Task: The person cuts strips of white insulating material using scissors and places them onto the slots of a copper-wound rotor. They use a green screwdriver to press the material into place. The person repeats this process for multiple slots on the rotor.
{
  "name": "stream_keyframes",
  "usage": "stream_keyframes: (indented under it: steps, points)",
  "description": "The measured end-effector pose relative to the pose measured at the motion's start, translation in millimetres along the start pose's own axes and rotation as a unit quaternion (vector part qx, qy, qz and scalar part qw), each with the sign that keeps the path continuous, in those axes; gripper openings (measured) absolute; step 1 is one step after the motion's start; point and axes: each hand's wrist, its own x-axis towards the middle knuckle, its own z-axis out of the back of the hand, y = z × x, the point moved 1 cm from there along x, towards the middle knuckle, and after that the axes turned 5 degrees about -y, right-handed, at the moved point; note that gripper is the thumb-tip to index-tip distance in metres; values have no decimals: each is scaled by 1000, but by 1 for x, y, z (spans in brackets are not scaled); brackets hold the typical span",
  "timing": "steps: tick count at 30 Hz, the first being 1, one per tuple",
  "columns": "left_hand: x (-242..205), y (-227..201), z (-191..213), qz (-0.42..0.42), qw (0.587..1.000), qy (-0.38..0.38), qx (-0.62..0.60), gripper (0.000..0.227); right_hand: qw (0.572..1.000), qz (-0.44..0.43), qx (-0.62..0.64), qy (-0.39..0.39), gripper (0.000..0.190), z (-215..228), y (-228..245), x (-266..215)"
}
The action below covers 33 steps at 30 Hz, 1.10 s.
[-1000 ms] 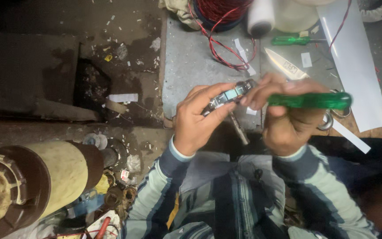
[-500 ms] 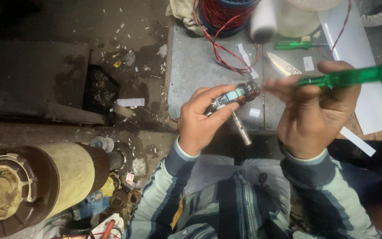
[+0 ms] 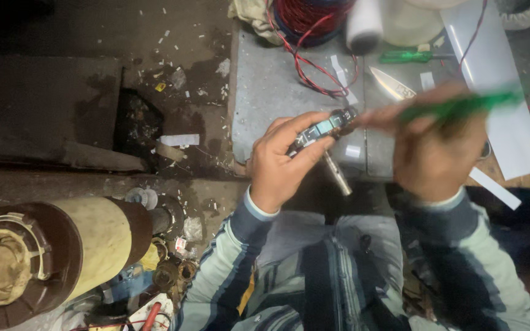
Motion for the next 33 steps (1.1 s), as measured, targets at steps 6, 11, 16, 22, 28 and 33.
stream_keyframes:
  steps: [6, 11, 16, 22, 28, 33]
  points:
    - [-8, 6, 2, 22, 998, 1, -61, 37, 843, -60, -533, 50, 24, 39, -9, 5]
    - [-9, 8, 1, 27, 998, -3, -50, 37, 778, 45, -621, 82, 30, 32, -19, -29]
    - [-6, 4, 3, 13, 999, 7, -32, 37, 765, 34, -619, 174, 55, 2, -8, -64]
    - [-6, 3, 5, 22, 999, 12, -41, 38, 818, 61, -521, 237, 17, 10, -6, -55]
    - [-7, 3, 5, 16, 999, 14, -46, 38, 954, -244, -173, -36, 12, 10, 15, -34]
    - [-7, 2, 6, 11, 999, 12, -40, 38, 954, -48, -291, 55, 16, -19, 20, -17]
